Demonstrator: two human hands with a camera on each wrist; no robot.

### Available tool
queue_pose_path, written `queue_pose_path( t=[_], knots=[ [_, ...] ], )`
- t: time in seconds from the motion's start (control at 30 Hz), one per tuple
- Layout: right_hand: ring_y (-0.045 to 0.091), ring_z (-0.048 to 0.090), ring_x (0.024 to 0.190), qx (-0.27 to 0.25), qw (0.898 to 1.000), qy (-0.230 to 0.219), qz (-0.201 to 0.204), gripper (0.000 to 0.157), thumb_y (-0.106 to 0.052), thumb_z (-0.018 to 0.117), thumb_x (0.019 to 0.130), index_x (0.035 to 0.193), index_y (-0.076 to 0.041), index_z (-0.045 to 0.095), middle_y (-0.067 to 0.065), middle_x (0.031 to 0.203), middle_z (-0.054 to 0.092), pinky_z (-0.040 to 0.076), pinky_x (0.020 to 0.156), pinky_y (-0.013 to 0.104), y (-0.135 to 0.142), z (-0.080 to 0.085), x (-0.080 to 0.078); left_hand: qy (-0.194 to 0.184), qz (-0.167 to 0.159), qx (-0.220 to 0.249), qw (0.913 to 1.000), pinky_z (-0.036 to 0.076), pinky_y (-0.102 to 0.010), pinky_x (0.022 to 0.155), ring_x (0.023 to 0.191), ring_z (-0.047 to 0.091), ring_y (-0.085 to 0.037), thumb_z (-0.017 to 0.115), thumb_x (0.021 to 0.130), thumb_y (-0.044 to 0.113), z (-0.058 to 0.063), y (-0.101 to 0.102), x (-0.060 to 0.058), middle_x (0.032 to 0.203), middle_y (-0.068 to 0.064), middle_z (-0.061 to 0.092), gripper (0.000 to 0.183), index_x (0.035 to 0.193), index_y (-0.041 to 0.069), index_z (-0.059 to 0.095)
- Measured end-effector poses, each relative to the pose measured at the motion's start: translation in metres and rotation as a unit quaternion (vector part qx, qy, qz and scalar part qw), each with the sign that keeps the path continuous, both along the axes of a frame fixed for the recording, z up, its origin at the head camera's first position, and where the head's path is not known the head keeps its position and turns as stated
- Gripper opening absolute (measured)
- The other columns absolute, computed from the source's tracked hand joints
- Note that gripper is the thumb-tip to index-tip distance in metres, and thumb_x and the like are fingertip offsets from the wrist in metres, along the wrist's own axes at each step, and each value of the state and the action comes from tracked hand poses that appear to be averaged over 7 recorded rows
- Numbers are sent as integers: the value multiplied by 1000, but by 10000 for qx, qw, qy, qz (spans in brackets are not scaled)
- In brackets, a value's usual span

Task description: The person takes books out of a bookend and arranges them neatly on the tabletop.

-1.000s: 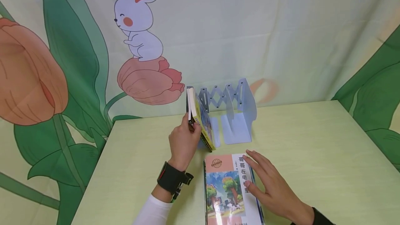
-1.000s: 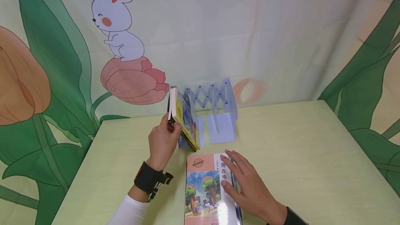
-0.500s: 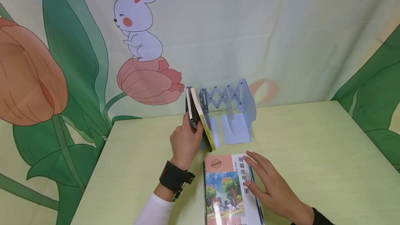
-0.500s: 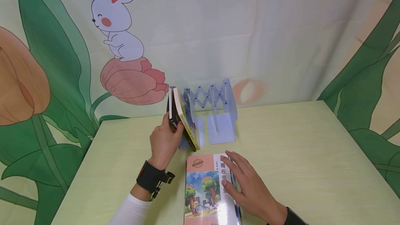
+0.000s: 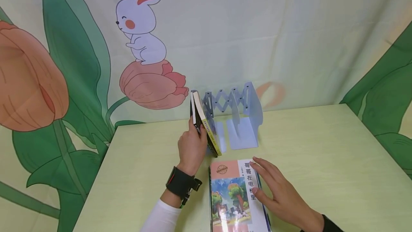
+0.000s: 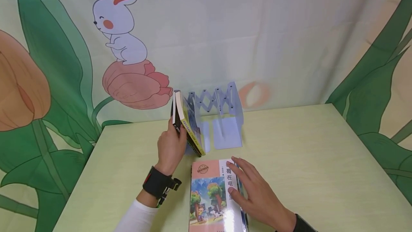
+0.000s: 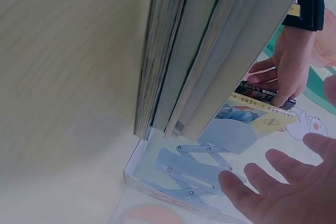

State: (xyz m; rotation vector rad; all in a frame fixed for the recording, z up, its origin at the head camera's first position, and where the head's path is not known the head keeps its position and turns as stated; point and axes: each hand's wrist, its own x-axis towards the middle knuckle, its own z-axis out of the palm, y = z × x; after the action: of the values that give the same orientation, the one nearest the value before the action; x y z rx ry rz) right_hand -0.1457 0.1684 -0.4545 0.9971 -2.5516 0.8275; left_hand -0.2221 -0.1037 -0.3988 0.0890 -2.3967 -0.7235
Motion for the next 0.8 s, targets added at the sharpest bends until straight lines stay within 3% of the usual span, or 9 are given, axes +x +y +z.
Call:
queue_pose_path(
  t=[0.2, 0.5, 0.67, 0.8],
  knots=[
    [17, 36, 141, 27, 10000, 38, 78, 71, -35, 66, 92, 153, -26, 32, -2, 159, 32, 48, 101, 48, 0, 2, -1, 16, -43, 115, 9999, 34, -29, 39, 45, 58, -24, 44, 104, 26, 0, 0, 0, 62, -14, 64, 48, 145, 1, 42],
    [20, 35, 142, 57, 9999, 94, 118, 74, -37, 67, 91, 154, -26, 31, -1, 161, 28, 44, 103, 51, -2, 4, -2, 229, -39, 59, 9997, 27, -27, 39, 37, 42, -14, 41, 105, 27, 2, -1, 5, 53, -6, 53, 47, 145, 2, 42],
    [22, 34, 143, 27, 9998, 112, 152, 76, -36, 68, 90, 155, -25, 30, 2, 161, 27, 42, 103, 54, -3, 4, -4, 323, -2, 88, 9994, 26, -28, 41, 38, 41, -14, 41, 105, 28, 6, -3, 11, 54, -7, 53, 46, 144, 2, 44],
    [23, 34, 144, -5, 9998, 107, 162, 77, -36, 68, 90, 155, -26, 29, 4, 161, 28, 42, 103, 55, -5, 5, -4, 456, 24, 77, 9989, 28, -28, 42, 41, 49, -18, 42, 105, 27, 8, -6, 15, 58, -10, 59, 45, 142, 2, 45]
  ],
)
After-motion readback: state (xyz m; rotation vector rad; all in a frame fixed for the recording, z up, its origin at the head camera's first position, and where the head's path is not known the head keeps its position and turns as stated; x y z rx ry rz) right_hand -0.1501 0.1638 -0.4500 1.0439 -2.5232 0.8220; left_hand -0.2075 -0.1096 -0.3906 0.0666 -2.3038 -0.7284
